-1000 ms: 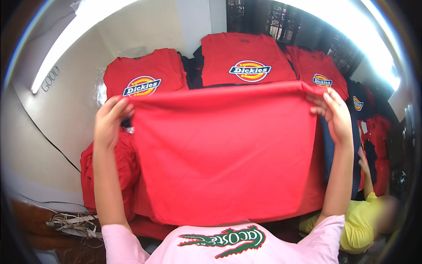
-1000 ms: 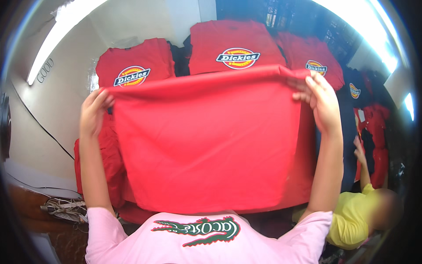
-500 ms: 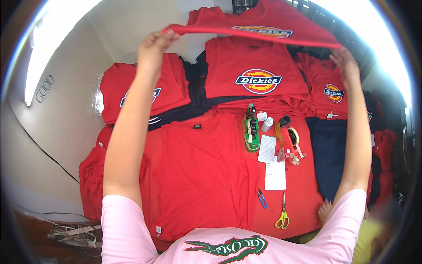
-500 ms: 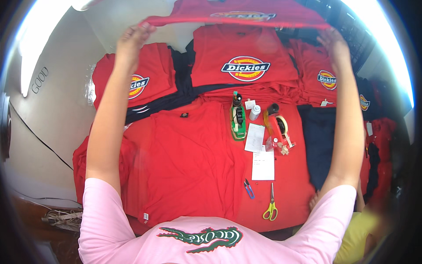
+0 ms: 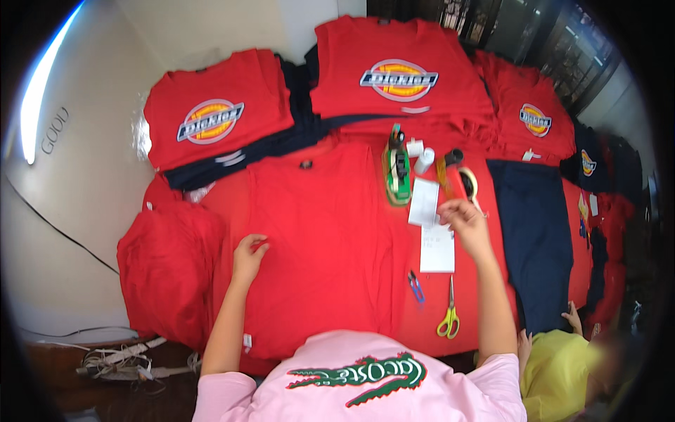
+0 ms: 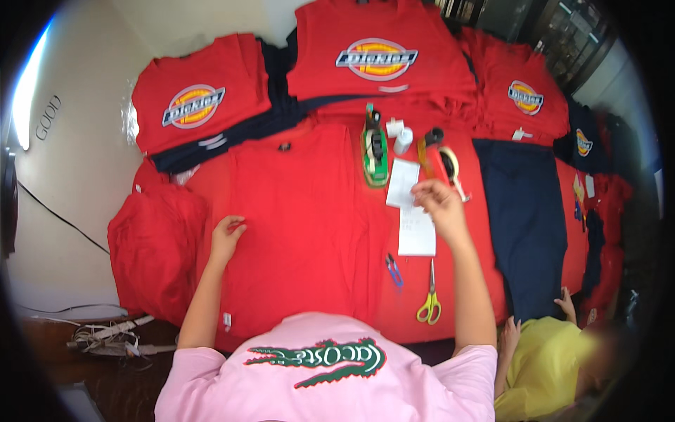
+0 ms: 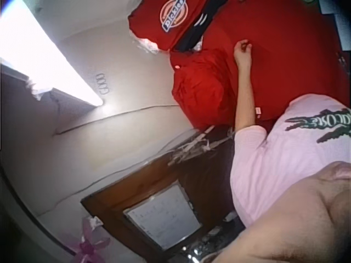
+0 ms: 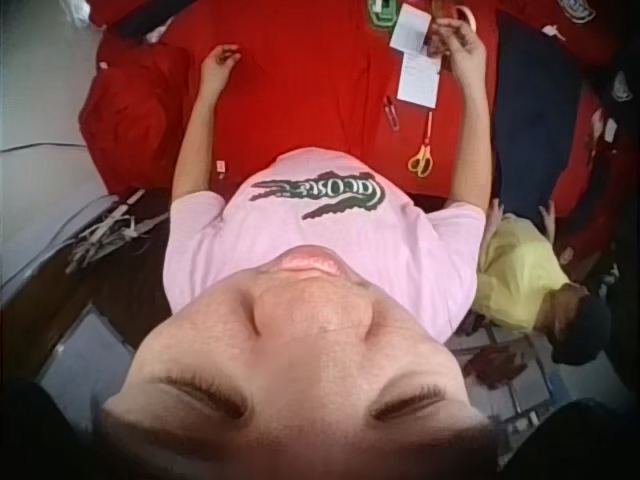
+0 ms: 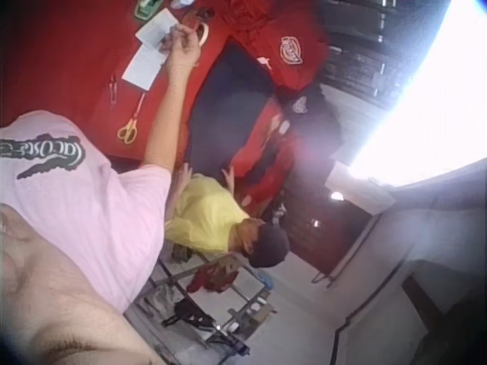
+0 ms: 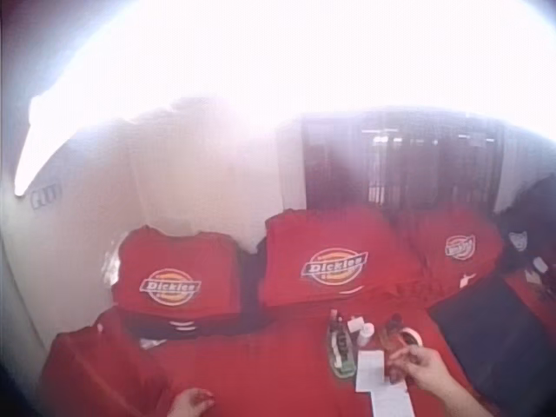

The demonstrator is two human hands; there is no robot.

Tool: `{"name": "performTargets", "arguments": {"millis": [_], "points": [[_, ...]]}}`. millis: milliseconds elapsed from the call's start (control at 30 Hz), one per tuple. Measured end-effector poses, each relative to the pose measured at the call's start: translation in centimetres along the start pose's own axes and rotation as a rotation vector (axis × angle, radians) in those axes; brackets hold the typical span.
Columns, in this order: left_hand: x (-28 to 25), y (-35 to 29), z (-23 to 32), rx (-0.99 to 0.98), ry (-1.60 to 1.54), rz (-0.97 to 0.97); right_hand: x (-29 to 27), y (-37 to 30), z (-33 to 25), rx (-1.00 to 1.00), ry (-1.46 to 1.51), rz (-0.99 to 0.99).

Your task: The person picks up red t-shirts from a stack, removes loose threads around the necklines and seams using a thread clipper, and folds the shirts on a work table.

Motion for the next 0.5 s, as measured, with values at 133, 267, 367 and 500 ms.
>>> {"name": "performTargets", "arguments": {"millis": [133,267,367,500], "points": [[-4.6,-10.7,-6.2,-0.148,0.063,0.205,3.7,-8.0,7.7,0.156,-0.092,-0.063],[-6.0,-15.7,-10.0,-0.268,-0.167,0.232,8.5,-10.3,9.3,0.107,-0.161,-0.058],[-5.4,-15.4,-9.5,-0.274,-0.139,0.258,12.2,-9.2,7.5,0.066,-0.371,-0.008],[-3.9,-11.6,-8.8,-0.214,-0.094,0.342,14.5,-6.3,7.4,-0.038,-0.669,0.061]]}}
Point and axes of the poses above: each hand's wrist, its own y-axis towards the middle knuckle, its own x-axis out of the palm, z = x × y, the point moved 3 cm from there along y, towards the middle knuckle, and after that the axes turned 8 degrees about z, right-handed, at the moved point
